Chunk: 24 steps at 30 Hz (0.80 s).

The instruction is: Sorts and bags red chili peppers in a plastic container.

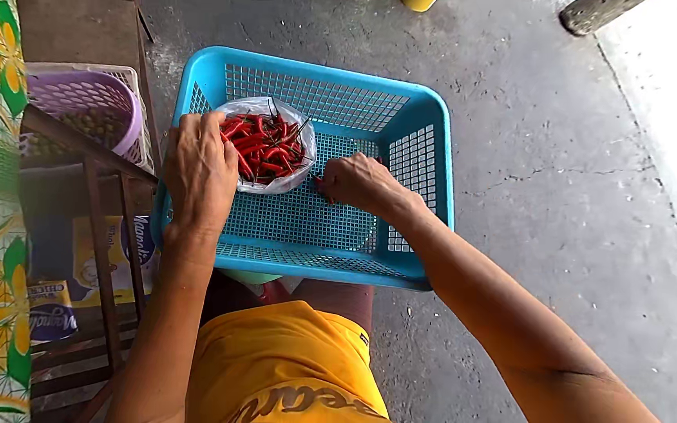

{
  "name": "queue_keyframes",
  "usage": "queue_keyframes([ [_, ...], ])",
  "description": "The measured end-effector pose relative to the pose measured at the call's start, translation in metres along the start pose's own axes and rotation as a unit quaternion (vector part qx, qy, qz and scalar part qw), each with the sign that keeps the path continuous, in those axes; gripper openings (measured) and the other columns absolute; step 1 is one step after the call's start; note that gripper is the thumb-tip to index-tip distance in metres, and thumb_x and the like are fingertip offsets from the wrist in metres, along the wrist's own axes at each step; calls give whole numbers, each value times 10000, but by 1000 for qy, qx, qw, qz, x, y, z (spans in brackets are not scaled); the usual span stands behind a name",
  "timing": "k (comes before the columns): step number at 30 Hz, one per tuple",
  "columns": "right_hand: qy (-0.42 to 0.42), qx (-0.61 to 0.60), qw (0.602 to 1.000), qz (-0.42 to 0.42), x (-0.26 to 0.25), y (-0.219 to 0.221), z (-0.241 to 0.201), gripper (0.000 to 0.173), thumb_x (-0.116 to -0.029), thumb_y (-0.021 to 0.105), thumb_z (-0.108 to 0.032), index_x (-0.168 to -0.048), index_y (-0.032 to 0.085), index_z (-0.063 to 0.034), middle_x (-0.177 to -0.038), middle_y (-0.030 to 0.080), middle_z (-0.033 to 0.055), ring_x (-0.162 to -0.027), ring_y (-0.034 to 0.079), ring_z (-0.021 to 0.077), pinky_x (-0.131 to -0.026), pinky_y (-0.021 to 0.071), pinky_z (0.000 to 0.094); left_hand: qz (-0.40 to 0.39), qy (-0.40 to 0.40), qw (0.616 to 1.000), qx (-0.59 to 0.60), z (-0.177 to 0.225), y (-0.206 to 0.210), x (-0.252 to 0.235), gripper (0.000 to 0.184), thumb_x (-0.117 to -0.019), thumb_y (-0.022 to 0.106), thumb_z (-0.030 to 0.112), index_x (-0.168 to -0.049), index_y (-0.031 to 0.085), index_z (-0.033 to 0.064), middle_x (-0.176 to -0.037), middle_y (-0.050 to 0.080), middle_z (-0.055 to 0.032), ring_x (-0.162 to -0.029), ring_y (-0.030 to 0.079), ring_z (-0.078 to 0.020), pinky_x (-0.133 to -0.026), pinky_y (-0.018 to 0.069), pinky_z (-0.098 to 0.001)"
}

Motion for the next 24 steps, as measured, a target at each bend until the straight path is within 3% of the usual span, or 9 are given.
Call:
queue_keyframes([
  [4, -13, -53, 998, 13, -3, -13, 17, 245, -1015, 632, -264, -939, 720, -48, -807, 706, 150, -758, 700, 352, -699, 539, 606, -2, 7, 999, -43, 2, 3, 3, 299, -1017, 572, 124, -1287, 668, 37, -1336, 614, -213, -1227, 585, -417, -959, 500, -547],
  [6, 28, -61, 995, 72, 6, -39, 39, 250, -1016, 620, -255, -974, 714, -27, -854, 712, 194, -804, 701, 406, -721, 521, 660, 3, -16, 998, -67, 4, 0, 5, 287, -1032, 547, 164, -1267, 680, 68, -1278, 650, -204, -1095, 646, -427, -828, 510, -583],
  [8, 84, -51, 986, 136, 19, -65, 60, 252, -1002, 613, -213, -983, 689, 27, -919, 685, 271, -884, 672, 493, -731, 483, 706, 2, -42, 997, -72, 4, -2, 7, 289, -1050, 511, 201, -1251, 680, 80, -1160, 681, -216, -933, 669, -432, -721, 467, -613],
  [10, 115, -37, 981, 153, 24, -72, 75, 257, -997, 619, -209, -950, 683, 35, -912, 683, 276, -862, 678, 487, -719, 492, 692, 3, -51, 995, -81, 3, -4, 7, 290, -1054, 497, 216, -1238, 677, 83, -1071, 693, -219, -882, 671, -431, -706, 456, -617],
  [13, 149, -20, 983, 104, 19, -54, 83, 283, -999, 623, -221, -958, 683, 53, -927, 681, 287, -882, 677, 493, -731, 494, 690, -5, -56, 995, -84, 4, -2, 8, 284, -1056, 505, 232, -1216, 679, 74, -1037, 694, -220, -900, 670, -439, -721, 447, -622],
  [16, 123, -30, 988, 92, 10, -41, 83, 292, -1005, 621, -249, -919, 683, 23, -878, 684, 246, -842, 677, 457, -700, 488, 664, -11, -64, 994, -93, 1, 1, 9, 289, -1056, 513, 260, -1207, 681, 81, -1019, 705, -212, -918, 674, -447, -713, 452, -621],
  [21, 51, -90, 981, 164, 16, -64, 61, 249, -1012, 608, -262, -1018, 703, -32, -884, 697, 190, -770, 678, 390, -682, 496, 633, -4, -69, 992, -105, -2, -2, 9, 294, -1058, 505, 263, -1207, 684, 85, -908, 722, -192, -845, 694, -421, -680, 458, -599],
  [24, -13, -113, 977, 182, 23, -82, 32, 240, -1014, 619, -278, -1023, 711, -56, -885, 701, 135, -748, 677, 314, -688, 520, 584, 10, -64, 994, -88, -2, -4, 8, 289, -1046, 533, 253, -1223, 679, 77, -1123, 663, -230, -881, 673, -425, -690, 480, -596],
])
Point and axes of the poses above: each hand's wrist, its own x-axis away from the middle knuckle, its own y-axis out of the palm, z = x × y, the point moved 10 cm from there along -x, towards the middle knuckle
